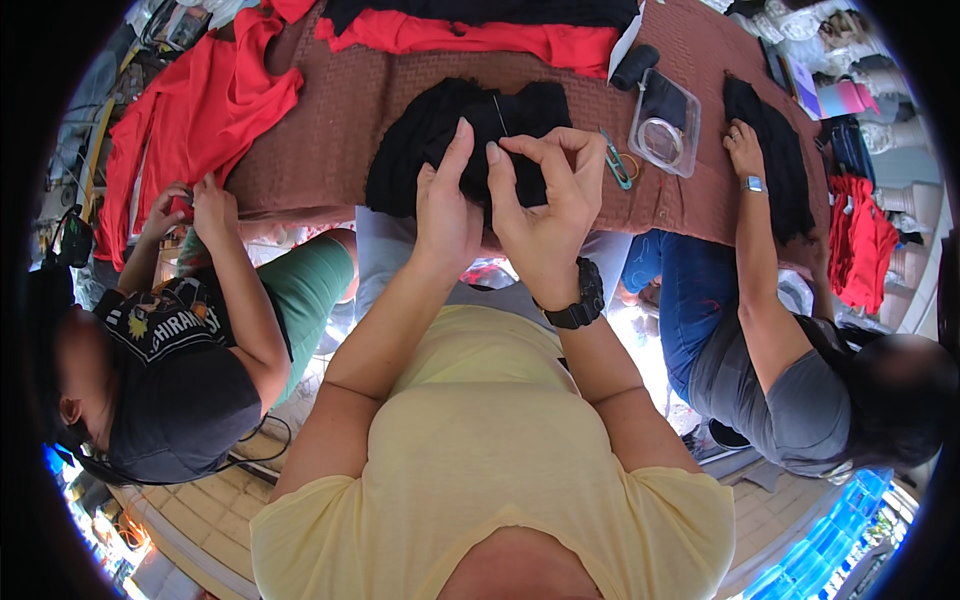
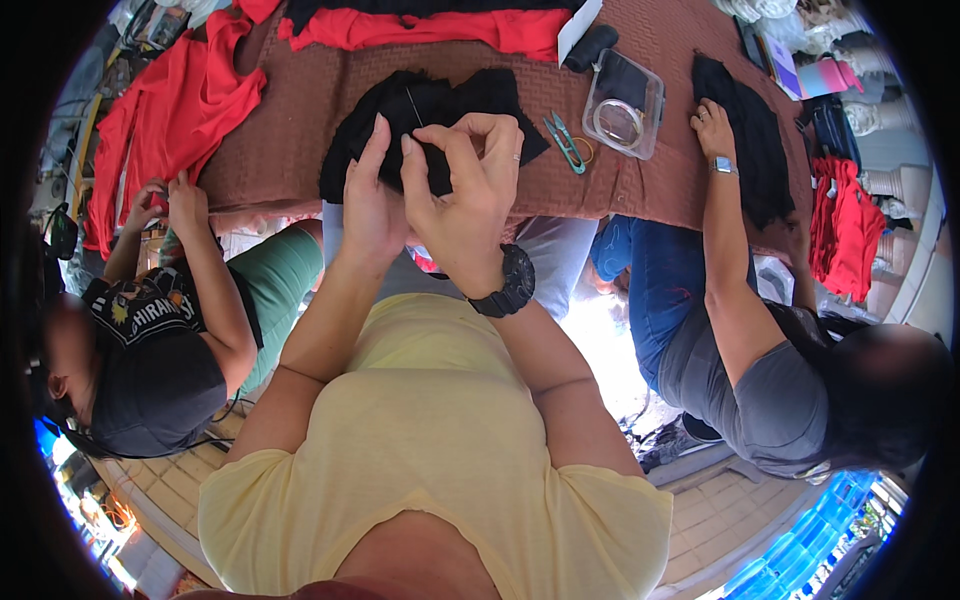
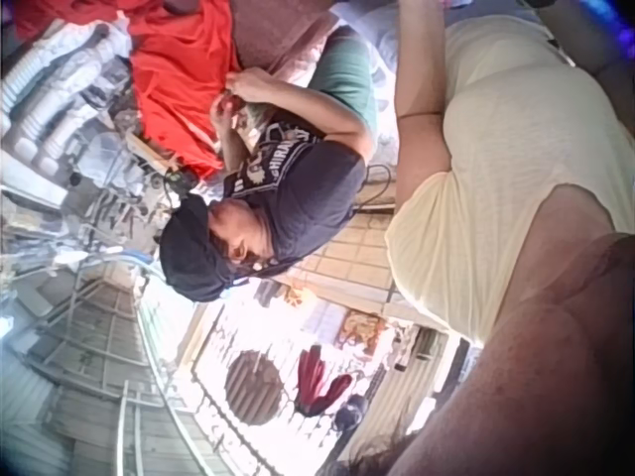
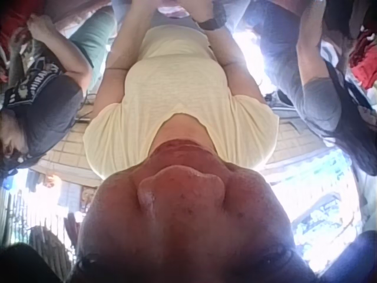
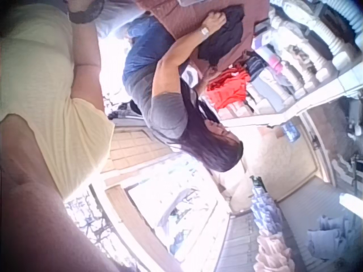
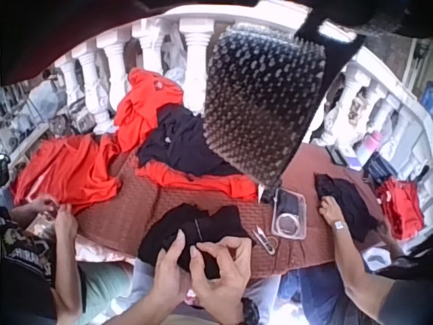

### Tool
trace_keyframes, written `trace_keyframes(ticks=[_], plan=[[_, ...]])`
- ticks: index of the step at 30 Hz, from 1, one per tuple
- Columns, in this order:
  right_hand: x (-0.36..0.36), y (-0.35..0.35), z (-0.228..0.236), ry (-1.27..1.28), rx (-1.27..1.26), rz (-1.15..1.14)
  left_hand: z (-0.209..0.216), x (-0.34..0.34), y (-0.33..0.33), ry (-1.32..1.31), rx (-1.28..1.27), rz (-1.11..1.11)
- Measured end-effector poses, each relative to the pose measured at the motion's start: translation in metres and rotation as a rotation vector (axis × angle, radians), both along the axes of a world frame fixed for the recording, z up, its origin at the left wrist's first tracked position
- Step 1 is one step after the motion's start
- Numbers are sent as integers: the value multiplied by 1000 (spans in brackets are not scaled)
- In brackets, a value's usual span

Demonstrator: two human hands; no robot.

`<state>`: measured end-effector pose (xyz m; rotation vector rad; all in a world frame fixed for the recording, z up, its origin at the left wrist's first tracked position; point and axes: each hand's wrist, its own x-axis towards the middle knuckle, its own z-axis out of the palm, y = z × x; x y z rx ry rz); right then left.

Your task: The person sews a small white label onto a black garment using a needle and thread, then trims the excess thread with shears and folds the finished garment.

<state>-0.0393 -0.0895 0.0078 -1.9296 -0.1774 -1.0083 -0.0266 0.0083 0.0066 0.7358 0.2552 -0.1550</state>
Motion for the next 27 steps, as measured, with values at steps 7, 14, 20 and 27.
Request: trace_keyframes(ticks=[7, 14, 20, 27], plan=[[2, 0, 0, 74, -58, -39, -9, 1, 1, -39, 46, 24], [7, -1, -7, 210, 80, 1, -13, 3, -2, -98, 57, 15], [7, -4, -9, 310, 367, 158, -18, 3, -4, -103, 87, 20], [10, -25, -2, 373, 438, 245, -4, 1, -10, -114, 81, 44]])
